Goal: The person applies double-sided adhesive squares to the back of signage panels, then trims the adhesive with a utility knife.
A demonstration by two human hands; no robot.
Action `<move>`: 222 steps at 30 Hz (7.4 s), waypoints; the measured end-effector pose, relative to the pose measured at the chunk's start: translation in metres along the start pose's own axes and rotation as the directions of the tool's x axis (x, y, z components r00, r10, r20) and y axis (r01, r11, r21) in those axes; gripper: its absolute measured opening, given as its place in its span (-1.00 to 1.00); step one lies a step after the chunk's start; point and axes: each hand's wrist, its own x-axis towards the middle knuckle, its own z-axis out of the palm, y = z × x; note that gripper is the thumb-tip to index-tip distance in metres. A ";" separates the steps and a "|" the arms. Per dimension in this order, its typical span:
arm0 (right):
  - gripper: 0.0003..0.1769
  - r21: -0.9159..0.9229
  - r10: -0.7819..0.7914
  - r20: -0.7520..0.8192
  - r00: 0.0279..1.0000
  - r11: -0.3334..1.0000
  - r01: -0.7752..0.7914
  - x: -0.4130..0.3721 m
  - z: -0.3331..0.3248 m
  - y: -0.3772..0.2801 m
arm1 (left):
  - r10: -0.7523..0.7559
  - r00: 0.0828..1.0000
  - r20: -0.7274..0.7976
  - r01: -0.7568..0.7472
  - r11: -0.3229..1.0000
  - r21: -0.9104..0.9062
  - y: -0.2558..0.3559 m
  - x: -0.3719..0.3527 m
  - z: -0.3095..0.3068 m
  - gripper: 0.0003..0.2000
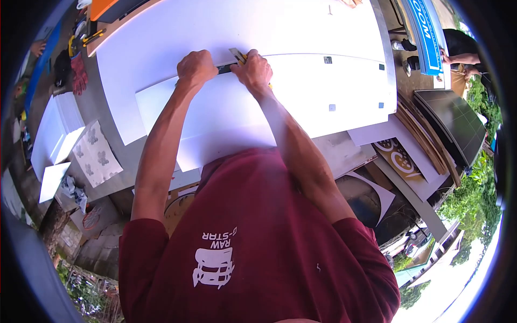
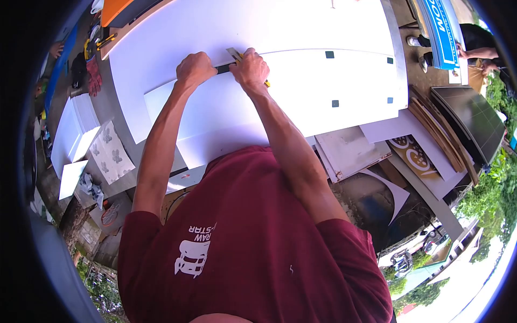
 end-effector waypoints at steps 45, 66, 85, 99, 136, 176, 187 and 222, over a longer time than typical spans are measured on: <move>-0.60 -0.128 -0.083 0.138 0.987 0.987 0.101 -0.053 0.014 -0.008 | 0.069 0.996 0.062 -0.062 0.993 -0.103 -0.011 -0.003 -0.006 -0.84; -0.35 0.091 0.135 0.058 0.989 0.986 -0.139 -0.029 0.001 0.011 | 0.197 0.974 0.115 -0.131 0.896 -0.425 -0.076 -0.045 -0.050 -0.64; -0.62 0.375 0.311 0.048 0.949 0.875 -0.306 -0.010 0.009 0.002 | 0.202 0.977 0.071 -0.102 0.733 -0.672 -0.099 -0.135 0.012 -0.71; -0.58 0.644 -0.121 0.435 0.892 0.735 -0.214 -0.117 0.002 0.013 | 0.305 0.952 0.024 -0.204 0.690 -0.695 -0.095 -0.142 0.024 -0.69; -0.71 0.200 0.122 0.012 0.992 0.972 -0.122 -0.134 0.045 0.075 | 0.234 0.958 0.163 -0.233 0.972 -0.031 -0.014 -0.133 0.054 -0.80; -0.56 -0.049 0.092 0.144 0.985 0.995 -0.086 -0.193 0.026 0.062 | 0.268 0.949 0.168 -0.266 0.963 -0.032 -0.011 -0.138 0.053 -0.80; -0.65 -0.142 -0.003 0.082 0.997 0.990 0.014 -0.197 0.043 0.053 | 0.309 0.941 0.138 -0.308 0.951 -0.033 -0.015 -0.138 0.057 -0.78; -0.59 -0.122 -0.208 -0.074 0.975 0.973 0.198 -0.140 0.062 0.073 | -0.057 0.997 0.060 0.081 0.534 -0.842 -0.183 -0.178 0.038 -0.67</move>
